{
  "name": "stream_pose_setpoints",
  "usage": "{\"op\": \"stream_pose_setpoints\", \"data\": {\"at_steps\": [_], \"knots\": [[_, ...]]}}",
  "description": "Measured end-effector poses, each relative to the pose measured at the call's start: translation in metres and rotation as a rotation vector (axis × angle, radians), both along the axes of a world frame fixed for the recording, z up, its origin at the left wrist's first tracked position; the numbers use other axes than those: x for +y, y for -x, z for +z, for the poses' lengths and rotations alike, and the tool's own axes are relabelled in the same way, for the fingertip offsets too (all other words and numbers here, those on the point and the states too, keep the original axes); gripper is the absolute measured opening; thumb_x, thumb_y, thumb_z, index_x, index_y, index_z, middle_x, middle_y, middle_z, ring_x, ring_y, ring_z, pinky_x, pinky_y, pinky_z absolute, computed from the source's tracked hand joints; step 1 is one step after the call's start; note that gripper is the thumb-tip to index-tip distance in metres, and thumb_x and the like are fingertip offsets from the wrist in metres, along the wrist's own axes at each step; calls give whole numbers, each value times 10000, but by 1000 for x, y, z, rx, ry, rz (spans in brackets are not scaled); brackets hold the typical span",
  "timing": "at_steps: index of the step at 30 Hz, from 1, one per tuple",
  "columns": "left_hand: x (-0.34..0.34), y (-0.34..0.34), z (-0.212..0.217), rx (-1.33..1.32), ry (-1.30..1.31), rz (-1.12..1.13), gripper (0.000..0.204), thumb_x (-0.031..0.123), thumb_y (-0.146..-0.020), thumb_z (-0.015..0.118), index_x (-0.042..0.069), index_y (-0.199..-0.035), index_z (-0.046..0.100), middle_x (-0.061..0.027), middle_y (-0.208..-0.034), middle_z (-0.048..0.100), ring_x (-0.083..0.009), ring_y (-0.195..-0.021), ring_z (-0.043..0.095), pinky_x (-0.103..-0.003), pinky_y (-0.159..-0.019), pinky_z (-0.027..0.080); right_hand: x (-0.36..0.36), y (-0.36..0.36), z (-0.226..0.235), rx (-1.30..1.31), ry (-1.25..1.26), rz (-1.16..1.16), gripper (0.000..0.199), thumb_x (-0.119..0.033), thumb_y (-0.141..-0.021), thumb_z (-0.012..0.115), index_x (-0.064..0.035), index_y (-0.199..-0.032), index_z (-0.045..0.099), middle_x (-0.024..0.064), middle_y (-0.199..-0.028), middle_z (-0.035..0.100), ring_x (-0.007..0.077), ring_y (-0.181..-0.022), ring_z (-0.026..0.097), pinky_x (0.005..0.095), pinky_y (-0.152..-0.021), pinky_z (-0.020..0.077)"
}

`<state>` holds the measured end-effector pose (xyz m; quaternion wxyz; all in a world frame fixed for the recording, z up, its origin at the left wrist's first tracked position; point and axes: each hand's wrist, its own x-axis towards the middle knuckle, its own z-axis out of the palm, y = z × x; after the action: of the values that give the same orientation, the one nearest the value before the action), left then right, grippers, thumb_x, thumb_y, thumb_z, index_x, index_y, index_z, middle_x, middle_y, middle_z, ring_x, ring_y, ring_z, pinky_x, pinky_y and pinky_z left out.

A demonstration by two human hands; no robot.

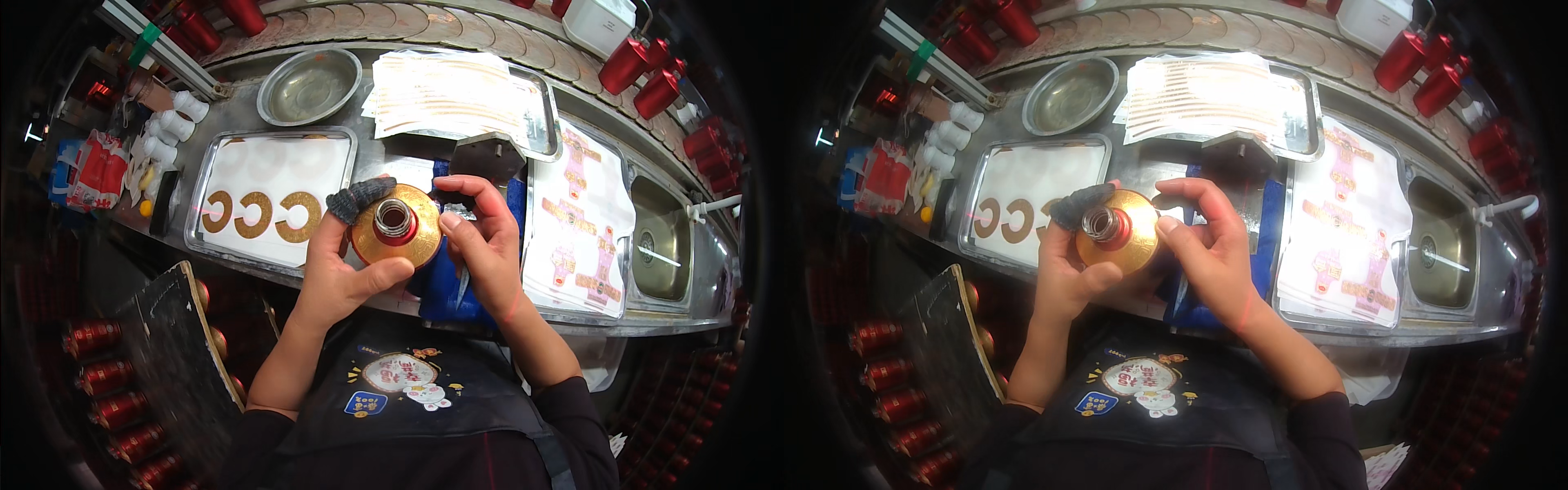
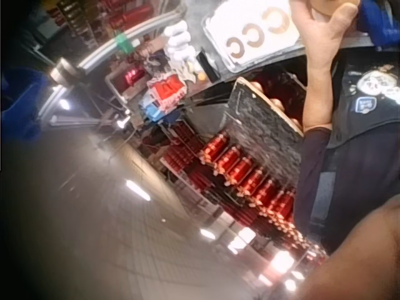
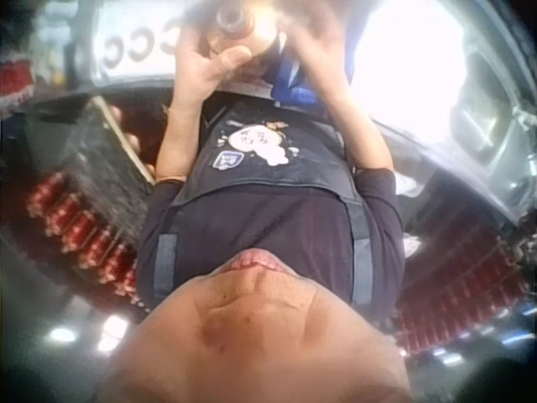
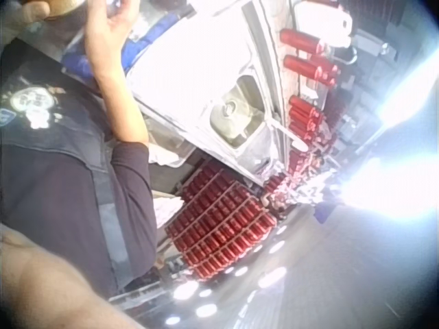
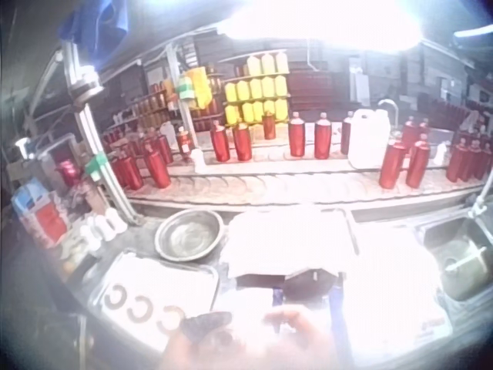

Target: The person picks up red cylindrical bottles, wipes them with a blue cloth, applies a gold circular label to the neck, and places them on a tray. They repeat this process for multiple bottles.

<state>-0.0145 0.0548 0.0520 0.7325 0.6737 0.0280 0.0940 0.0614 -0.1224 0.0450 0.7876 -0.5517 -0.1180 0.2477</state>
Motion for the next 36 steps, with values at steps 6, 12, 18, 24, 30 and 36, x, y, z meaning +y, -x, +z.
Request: {"op": "stream_pose_setpoints", "data": {"at_steps": [6, 12, 18, 24, 30, 36], "knots": [[-10, -1, -7, -31, 130, 23, 566, 63, -856, 736, 36, -1366, 492, -121, -1404, 524, -195, -1259, 550, -356, -1068, 455, 5, 9, -2, -7, -39, 5, 380, -63, -907, 689, 21, -1245, 538, 75, -1191, 512, 79, -712, 667, 198, -590, 518], [1, -2, -5, -58, 71, -32, 591, 48, -830, 753, 37, -1366, 506, -131, -1433, 510, -205, -1260, 558, -359, -1071, 455, 3, 0, -2, 147, -56, 12, 332, -102, -905, 703, 22, -1175, 555, 58, -1083, 573, 43, -678, 629, 182, -560, 482], [-6, -1, -1, -3, 116, 16, 578, 43, -816, 770, 31, -1343, 533, -131, -1425, 515, -208, -1264, 552, -360, -1067, 459, 8, -8, -2, -112, 139, 10, 290, -152, -873, 742, -6, -1082, 605, 24, -1035, 582, 0, -642, 508, 165, -560, 414], [-6, -2, 0, -2, 99, 11, 578, 38, -811, 769, 35, -1340, 536, -130, -1417, 518, -201, -1247, 561, -358, -1059, 466, 13, -10, -2, -32, 21, 8, 281, -146, -883, 726, -4, -1090, 601, 36, -1065, 565, 1, -693, 527, 163, -586, 425], [-7, -2, -1, -5, 100, 20, 574, 28, -811, 754, 31, -1340, 533, -134, -1416, 518, -208, -1238, 572, -359, -1056, 469, 2, -8, -1, -169, 173, 48, 370, -195, -839, 774, -33, -1133, 617, 30, -1082, 549, -6, -671, 488, 176, -558, 410], [-7, -1, -1, 19, 117, 9, 571, 29, -814, 748, 34, -1342, 528, -142, -1424, 504, -215, -1255, 559, -362, -1062, 463, -5, -13, -8, -127, 182, 143, 423, -158, -860, 764, 2, -1200, 568, 56, -1193, 583, 69, -850, 651, 195, -754, 514]]}}
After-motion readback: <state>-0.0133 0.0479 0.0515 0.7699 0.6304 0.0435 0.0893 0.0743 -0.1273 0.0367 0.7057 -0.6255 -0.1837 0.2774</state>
